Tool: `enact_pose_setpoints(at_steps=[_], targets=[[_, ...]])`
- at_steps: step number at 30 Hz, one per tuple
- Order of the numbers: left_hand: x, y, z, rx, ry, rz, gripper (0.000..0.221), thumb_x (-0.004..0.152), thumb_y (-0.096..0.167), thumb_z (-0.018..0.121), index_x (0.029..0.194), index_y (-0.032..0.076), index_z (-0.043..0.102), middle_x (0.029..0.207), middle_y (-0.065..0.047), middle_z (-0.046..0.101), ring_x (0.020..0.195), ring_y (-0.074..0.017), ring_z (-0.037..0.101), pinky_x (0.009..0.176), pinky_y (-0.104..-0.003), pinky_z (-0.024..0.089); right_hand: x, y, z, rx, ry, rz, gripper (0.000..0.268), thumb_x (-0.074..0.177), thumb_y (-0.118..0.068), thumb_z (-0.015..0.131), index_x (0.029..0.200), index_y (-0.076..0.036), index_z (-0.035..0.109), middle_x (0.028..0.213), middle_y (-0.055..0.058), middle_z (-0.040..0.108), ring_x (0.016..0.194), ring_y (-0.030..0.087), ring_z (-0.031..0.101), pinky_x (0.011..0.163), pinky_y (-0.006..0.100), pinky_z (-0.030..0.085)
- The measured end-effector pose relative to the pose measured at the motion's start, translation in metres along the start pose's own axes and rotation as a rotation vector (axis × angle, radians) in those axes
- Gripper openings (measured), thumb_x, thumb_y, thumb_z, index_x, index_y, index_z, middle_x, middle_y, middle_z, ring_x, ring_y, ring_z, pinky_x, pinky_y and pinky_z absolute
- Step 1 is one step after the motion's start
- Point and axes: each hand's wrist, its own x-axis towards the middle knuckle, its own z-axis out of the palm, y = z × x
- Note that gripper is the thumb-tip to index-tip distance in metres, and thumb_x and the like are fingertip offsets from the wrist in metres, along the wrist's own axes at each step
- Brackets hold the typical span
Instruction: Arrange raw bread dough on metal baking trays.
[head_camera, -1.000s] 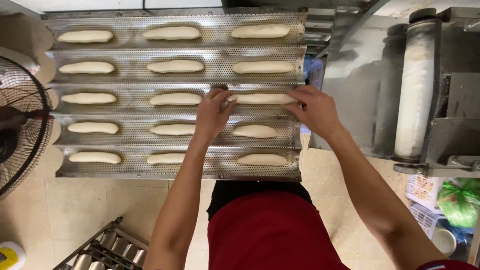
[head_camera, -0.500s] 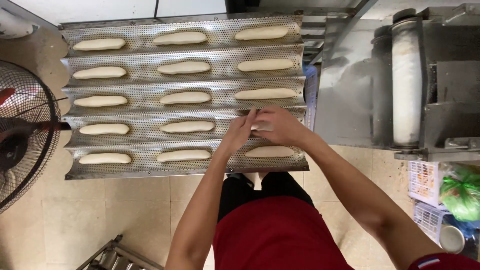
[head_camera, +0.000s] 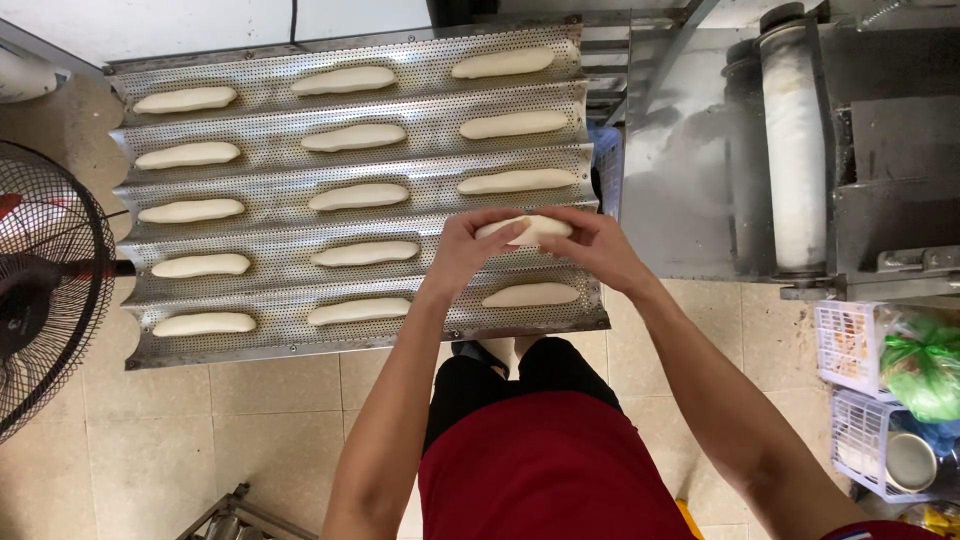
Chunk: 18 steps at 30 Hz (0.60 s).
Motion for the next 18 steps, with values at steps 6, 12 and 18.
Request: enact_pose_setpoints(at_steps=[6, 12, 18], targets=[[-0.006, 0.003, -0.023, 0.315, 0.092, -0.168, 0.049, 0.082, 0.036, 0.084, 0.119, 0.004, 0.079, 0.096, -0.013, 0.081, 0.081, -0.0174, 0.073, 0.073, -0.032, 0.057, -0.004, 0.001, -0.017, -0.158, 0.196, 0.126, 0.04, 0.091, -0.025, 0.079, 0.125, -0.005, 0.077, 0.088, 0.003, 0.078, 0.074, 0.007, 0.069, 0.06, 0.024, 0.056], [0.008, -0.039, -0.046, 0.153, 0.005, -0.166, 0.045, 0.087, 0.035, 0.079, 0.122, 0.008, 0.075, 0.097, -0.01, 0.079, 0.083, -0.0136, 0.074, 0.078, -0.03, 0.062, -0.004, 0.014, -0.027, -0.122, 0.091, 0.016, 0.041, 0.093, -0.029, 0.075, 0.128, -0.007, 0.07, 0.101, -0.001, 0.079, 0.086, 0.004, 0.076, 0.071, 0.019, 0.062], [0.005, -0.057, -0.065, 0.383, 0.069, -0.003, 0.034, 0.09, 0.029, 0.08, 0.115, 0.006, 0.081, 0.099, -0.012, 0.082, 0.081, -0.013, 0.076, 0.073, -0.029, 0.063, -0.006, 0.025, -0.026, -0.648, 0.258, 0.101, 0.033, 0.09, -0.028, 0.082, 0.119, -0.013, 0.08, 0.087, 0.011, 0.079, 0.067, 0.016, 0.07, 0.061, 0.03, 0.056]])
